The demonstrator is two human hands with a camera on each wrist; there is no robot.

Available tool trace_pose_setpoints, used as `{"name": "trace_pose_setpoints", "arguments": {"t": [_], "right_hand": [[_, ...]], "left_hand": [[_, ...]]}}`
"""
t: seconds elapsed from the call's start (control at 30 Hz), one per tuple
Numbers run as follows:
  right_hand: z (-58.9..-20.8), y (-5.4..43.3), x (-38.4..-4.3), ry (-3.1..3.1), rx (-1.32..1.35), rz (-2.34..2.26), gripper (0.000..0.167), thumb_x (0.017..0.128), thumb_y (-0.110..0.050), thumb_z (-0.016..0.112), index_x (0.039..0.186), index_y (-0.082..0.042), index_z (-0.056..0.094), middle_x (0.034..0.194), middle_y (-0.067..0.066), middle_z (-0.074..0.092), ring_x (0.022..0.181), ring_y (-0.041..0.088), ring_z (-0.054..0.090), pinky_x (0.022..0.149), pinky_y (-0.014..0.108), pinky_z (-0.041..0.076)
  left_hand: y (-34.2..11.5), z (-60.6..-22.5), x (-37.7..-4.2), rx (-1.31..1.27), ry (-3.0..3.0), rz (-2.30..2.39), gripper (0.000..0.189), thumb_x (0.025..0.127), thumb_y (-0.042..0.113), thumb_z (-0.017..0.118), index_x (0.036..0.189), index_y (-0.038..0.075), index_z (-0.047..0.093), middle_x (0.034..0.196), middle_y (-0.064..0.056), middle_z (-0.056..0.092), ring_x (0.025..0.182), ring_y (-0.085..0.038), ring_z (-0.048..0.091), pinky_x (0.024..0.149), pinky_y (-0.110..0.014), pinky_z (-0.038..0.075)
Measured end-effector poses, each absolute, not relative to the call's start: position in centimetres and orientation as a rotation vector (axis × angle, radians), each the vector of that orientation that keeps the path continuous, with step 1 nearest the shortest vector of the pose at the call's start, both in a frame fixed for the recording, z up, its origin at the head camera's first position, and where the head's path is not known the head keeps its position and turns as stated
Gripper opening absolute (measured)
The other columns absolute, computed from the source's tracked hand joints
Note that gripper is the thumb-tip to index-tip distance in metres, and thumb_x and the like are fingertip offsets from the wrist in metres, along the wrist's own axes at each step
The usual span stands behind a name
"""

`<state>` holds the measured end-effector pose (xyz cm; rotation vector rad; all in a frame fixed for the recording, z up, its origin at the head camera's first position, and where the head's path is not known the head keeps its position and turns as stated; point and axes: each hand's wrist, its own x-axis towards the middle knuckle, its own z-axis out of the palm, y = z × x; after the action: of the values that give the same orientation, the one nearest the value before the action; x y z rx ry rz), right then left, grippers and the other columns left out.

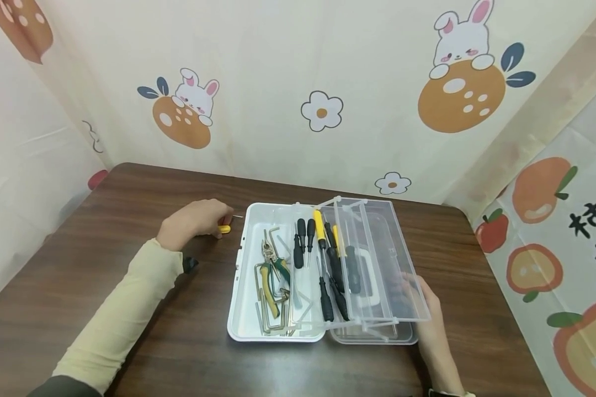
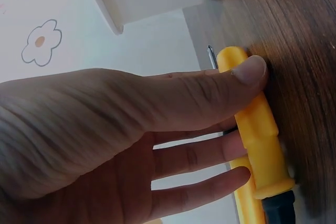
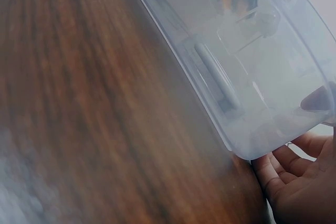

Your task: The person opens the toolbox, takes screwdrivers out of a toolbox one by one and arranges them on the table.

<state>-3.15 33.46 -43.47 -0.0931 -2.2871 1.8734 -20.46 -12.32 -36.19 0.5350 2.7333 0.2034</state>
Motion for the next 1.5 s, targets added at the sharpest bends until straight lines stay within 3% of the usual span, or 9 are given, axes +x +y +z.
{"name": "trace_pose_setpoints", "arguments": {"t": [0.13,0.37,0.5,0.7,1.0,1.27,1.5], "right_hand": [[-43.5,33.4,-3.2,-2.268,-0.072,1.896,0.024,0.109,-0.014,0.051,0.116,-0.021,0.072,0.103,-0.015,0.078,0.091,0.0,0.072,0.079,0.014,0.056],[-43.5,33.4,-3.1,-2.271,-0.091,1.907,0.023,0.109,-0.015,0.051,0.117,-0.019,0.072,0.103,-0.014,0.078,0.091,0.0,0.072,0.08,0.015,0.056],[-43.5,33.5,-3.1,-2.262,-0.091,1.917,0.023,0.109,-0.015,0.051,0.117,-0.02,0.072,0.103,-0.014,0.078,0.091,0.0,0.072,0.08,0.014,0.056],[-43.8,33.5,-3.2,-2.218,-0.071,1.944,0.024,0.109,-0.012,0.051,0.116,-0.019,0.073,0.103,-0.013,0.078,0.091,0.0,0.072,0.08,0.014,0.057],[-43.6,33.6,-3.3,-2.245,-0.086,1.921,0.025,0.109,-0.013,0.051,0.114,-0.024,0.073,0.102,-0.014,0.078,0.09,0.0,0.072,0.079,0.014,0.056],[-43.7,33.5,-3.3,-2.232,-0.065,1.927,0.025,0.109,-0.011,0.05,0.117,-0.019,0.072,0.101,-0.013,0.078,0.09,0.0,0.072,0.078,0.014,0.056],[-43.8,33.5,-3.2,-2.226,-0.061,1.94,0.025,0.109,-0.011,0.05,0.116,-0.021,0.073,0.101,-0.013,0.078,0.09,0.0,0.073,0.078,0.014,0.056]], "left_hand": [[-12.3,-36.0,-20.1,0.562,2.771,0.19,0.02,0.087,0.006,0.083,0.102,0.008,0.071,0.096,-0.007,0.07,0.085,-0.023,0.059,0.079,-0.037,0.054],[-11.7,-34.7,-19.3,0.644,2.893,0.131,0.041,0.094,0.005,0.073,0.134,0.006,0.066,0.128,-0.015,0.069,0.11,-0.029,0.066,0.097,-0.047,0.058],[-10.9,-33.6,-18.3,0.729,2.947,0.09,0.043,0.092,0.005,0.076,0.134,0.006,0.065,0.129,-0.017,0.068,0.115,-0.033,0.066,0.097,-0.049,0.058],[-9.8,-32.3,-16.5,0.862,3.033,0.08,0.036,0.093,0.007,0.076,0.128,0.006,0.067,0.119,-0.014,0.07,0.11,-0.032,0.066,0.09,-0.047,0.059],[-7.0,-30.7,-13.8,1.144,3.032,0.004,0.046,0.091,0.007,0.078,0.135,0.01,0.065,0.131,-0.012,0.068,0.121,-0.03,0.064,0.1,-0.047,0.057],[-4.1,-30.4,-11.5,1.473,2.9,-0.012,0.043,0.097,0.01,0.072,0.138,0.018,0.063,0.134,-0.003,0.065,0.123,-0.022,0.061,0.102,-0.041,0.055],[-1.6,-31.5,-9.0,1.839,2.817,-0.02,0.049,0.094,0.003,0.067,0.137,0.023,0.059,0.14,0.003,0.061,0.131,-0.019,0.055,0.102,-0.035,0.053]]}}
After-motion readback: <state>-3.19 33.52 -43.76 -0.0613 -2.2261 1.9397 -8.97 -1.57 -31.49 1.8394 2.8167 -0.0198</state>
